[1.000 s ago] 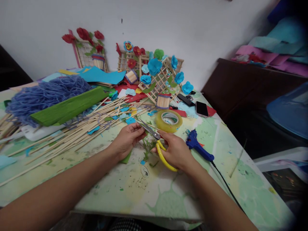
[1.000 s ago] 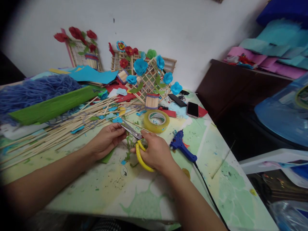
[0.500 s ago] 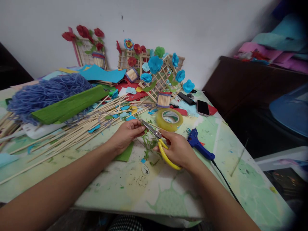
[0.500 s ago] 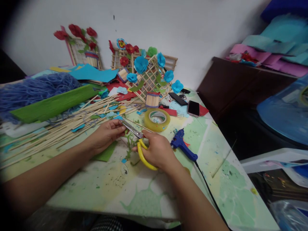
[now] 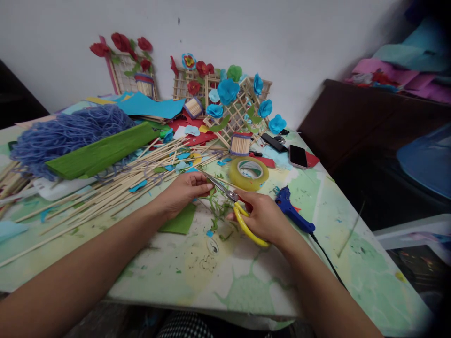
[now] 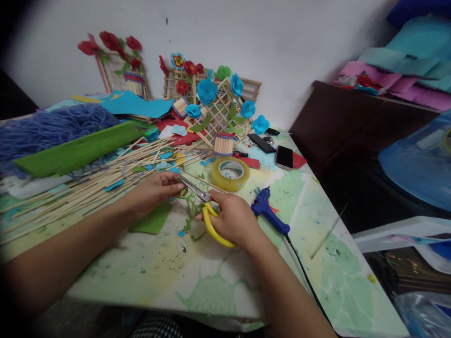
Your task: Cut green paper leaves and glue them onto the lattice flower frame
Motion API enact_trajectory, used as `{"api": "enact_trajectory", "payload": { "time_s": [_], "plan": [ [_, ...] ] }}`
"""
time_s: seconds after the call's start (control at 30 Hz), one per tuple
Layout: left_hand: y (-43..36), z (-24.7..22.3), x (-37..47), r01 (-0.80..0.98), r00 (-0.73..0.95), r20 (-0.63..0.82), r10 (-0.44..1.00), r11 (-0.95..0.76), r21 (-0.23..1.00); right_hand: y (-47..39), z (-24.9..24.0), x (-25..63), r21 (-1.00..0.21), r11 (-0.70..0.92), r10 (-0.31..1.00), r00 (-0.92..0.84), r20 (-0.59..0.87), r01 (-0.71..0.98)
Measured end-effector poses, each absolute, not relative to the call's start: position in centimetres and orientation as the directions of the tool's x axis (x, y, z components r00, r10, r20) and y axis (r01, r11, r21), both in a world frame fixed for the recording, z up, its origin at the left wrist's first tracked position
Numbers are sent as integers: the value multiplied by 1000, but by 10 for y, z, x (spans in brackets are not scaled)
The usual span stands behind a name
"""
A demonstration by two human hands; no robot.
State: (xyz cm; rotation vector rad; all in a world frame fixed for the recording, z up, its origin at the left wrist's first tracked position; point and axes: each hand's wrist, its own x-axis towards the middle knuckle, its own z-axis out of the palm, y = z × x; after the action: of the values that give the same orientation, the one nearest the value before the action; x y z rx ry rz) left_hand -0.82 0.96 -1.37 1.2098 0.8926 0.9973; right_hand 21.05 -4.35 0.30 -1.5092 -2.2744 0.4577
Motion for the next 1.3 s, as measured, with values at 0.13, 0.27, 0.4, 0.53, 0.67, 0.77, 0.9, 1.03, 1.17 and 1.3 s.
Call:
{"api": "enact_trajectory", "payload": {
  "time_s": [0.13,0.27,0.4,0.53,0.67,0.77,0.9,1.03,1.17,1.3],
  "plan": [
    [11,-11,-11,-82,352,-31,936,64,995,-45,5,212,-461,379,923,-363,126,803],
    [11,-5,-14,-31,368,-48,929,64,997,-45,6,212,-449,377,923,-366,115,810],
    [12,-1,-16,27,390,-70,918,65,998,-44,5,212,-439,371,926,-363,107,818],
    [13,-1,-17,53,400,-68,914,51,997,-44,3,214,-442,379,922,-370,111,813],
    [13,0,-16,77,394,-86,915,61,995,-44,2,214,-459,376,924,-361,124,805],
    [13,-3,-15,62,370,-100,924,82,995,-43,1,214,-484,345,939,-306,159,804],
    [13,-11,-13,-8,343,-116,932,126,992,-41,-3,212,-533,308,951,-231,208,788],
    [12,-17,-11,-36,345,-153,926,176,984,-41,-7,210,-586,279,957,-170,236,761],
    [9,-17,-8,-102,304,-180,936,220,970,-40,-9,208,-645,278,956,-143,255,711],
    [5,-13,-4,-160,290,-236,927,290,944,-41,-10,206,-646,273,959,-150,240,713]
  ]
}}
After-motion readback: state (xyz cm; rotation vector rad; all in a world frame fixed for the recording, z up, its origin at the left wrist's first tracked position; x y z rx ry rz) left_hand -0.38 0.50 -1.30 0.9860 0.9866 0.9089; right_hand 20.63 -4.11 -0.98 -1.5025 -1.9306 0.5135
